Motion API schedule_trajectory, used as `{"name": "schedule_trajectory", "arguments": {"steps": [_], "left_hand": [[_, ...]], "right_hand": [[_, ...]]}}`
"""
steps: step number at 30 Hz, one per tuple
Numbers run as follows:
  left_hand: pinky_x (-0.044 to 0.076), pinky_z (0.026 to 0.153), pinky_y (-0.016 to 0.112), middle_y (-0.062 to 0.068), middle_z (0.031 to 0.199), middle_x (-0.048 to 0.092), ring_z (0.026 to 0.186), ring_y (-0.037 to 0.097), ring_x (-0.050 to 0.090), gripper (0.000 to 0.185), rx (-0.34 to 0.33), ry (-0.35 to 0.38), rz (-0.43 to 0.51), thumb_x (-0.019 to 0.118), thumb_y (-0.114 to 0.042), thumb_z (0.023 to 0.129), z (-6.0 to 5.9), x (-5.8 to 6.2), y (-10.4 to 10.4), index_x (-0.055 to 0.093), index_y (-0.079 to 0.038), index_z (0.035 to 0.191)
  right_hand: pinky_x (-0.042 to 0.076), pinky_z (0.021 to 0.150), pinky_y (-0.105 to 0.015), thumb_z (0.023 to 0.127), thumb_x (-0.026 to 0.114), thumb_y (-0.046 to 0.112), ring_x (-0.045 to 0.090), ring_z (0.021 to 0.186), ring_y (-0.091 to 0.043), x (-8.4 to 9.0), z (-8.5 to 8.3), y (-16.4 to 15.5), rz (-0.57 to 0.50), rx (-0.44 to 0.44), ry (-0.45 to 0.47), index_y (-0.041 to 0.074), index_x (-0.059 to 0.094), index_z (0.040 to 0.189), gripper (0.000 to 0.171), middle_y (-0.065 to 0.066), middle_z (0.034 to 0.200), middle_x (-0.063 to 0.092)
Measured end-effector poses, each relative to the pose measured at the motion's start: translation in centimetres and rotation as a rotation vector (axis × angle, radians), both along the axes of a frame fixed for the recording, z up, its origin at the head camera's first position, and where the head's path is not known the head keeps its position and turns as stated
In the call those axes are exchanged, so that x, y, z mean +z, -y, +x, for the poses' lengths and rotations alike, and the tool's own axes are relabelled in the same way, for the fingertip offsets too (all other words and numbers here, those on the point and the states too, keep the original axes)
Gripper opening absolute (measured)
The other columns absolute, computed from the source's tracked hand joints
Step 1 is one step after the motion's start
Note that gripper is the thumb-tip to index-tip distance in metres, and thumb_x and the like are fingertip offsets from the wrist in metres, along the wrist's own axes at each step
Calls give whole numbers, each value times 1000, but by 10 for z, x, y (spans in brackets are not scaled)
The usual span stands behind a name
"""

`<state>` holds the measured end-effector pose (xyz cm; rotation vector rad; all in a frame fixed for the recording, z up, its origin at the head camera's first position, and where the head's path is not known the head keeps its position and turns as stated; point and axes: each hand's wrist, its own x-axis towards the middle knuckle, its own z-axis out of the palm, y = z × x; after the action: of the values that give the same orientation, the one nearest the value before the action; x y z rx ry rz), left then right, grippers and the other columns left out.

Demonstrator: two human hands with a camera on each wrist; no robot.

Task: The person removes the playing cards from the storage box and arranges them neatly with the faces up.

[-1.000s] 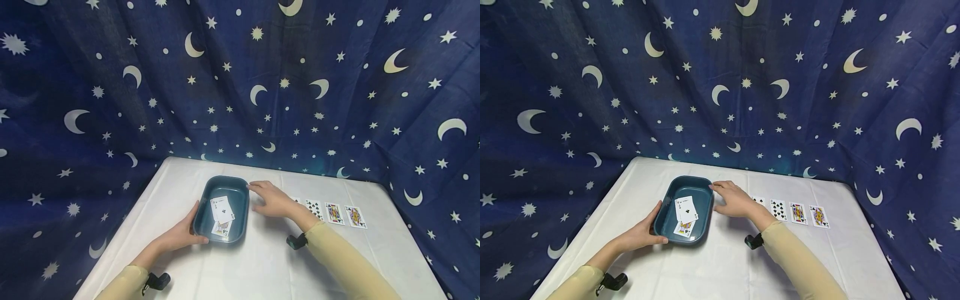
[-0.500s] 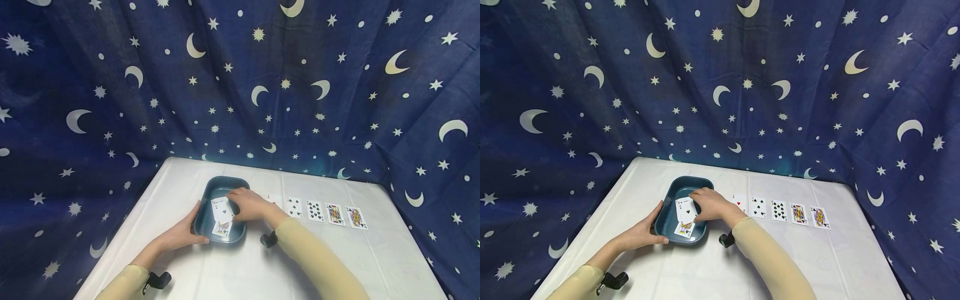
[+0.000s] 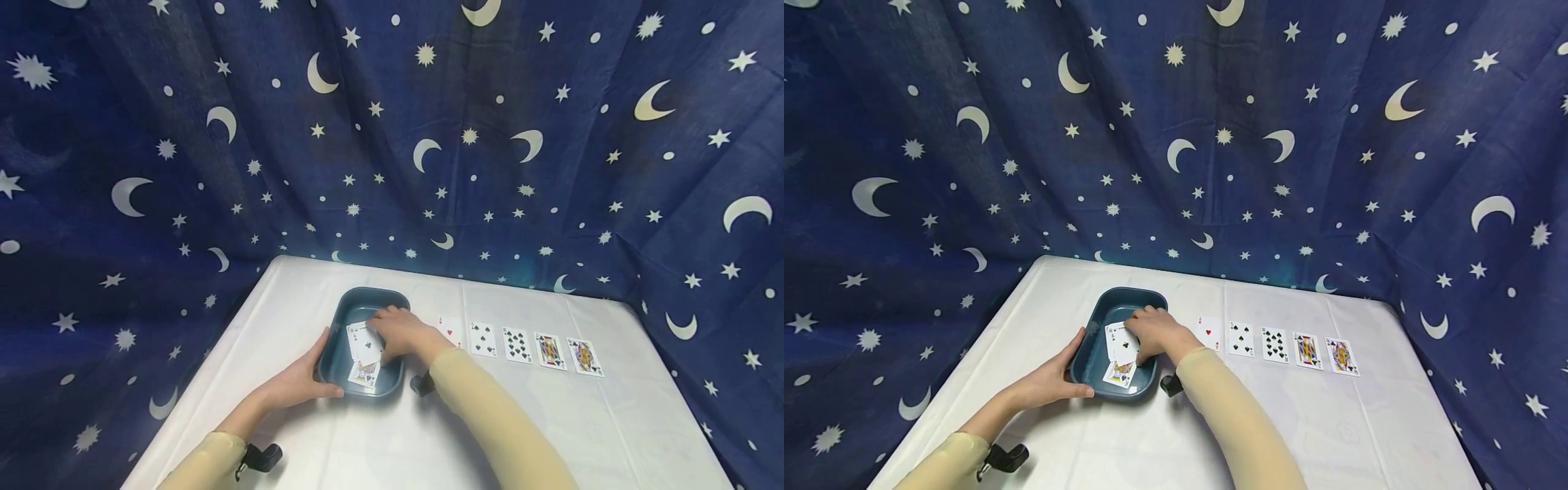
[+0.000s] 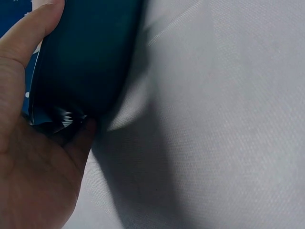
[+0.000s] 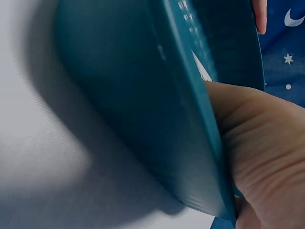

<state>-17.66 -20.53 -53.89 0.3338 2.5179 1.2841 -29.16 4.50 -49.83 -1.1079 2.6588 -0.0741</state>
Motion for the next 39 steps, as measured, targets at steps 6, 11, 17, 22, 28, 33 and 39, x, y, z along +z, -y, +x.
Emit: {"name": "schedule_trajectory", "arguments": {"steps": [6,11,17,22,28,33,39], "left_hand": [[15,123,52,8,172,1,156,30,4,130,1,-14,22,90,-40,79,2,0,0,-3,-16,166],[15,123,53,8,172,2,156,31,5,129,4,-15,26,90,-39,78,2,1,-1,-2,-14,166],[15,123,53,8,172,1,156,31,5,130,10,-11,15,90,-41,78,2,1,-1,-2,-13,166],[15,123,52,8,172,1,156,31,5,130,9,-13,14,90,-42,78,3,1,-1,-3,-12,165],[15,123,52,9,172,1,156,31,5,130,4,-21,13,89,-42,79,3,1,-1,-3,-11,165],[14,123,53,9,172,1,156,31,5,130,0,-25,12,89,-43,79,2,0,0,-3,-11,165],[15,123,53,9,172,1,156,31,4,130,-1,-16,22,89,-43,79,3,0,0,-3,-12,165]], "right_hand": [[32,118,-42,68,94,47,45,131,-20,-1,-3,3,38,-15,2,22,55,149,93,2,146,54],[32,118,-44,67,94,47,46,129,-20,-2,-2,5,47,-28,-5,23,55,149,94,2,144,54],[33,116,-43,67,94,46,46,126,-19,0,0,6,57,-32,-6,24,56,148,92,3,143,55],[31,118,-46,69,93,46,46,130,-21,1,2,6,61,-32,-11,24,57,147,89,1,144,54],[29,119,-49,67,94,45,45,133,-23,1,2,6,45,-42,-10,23,57,146,89,0,145,54],[30,119,-48,68,94,45,45,132,-23,1,4,6,47,-44,-13,23,58,145,87,0,144,54],[32,118,-46,67,95,45,47,129,-22,1,4,7,41,-48,-17,23,60,142,86,0,142,56]]}}
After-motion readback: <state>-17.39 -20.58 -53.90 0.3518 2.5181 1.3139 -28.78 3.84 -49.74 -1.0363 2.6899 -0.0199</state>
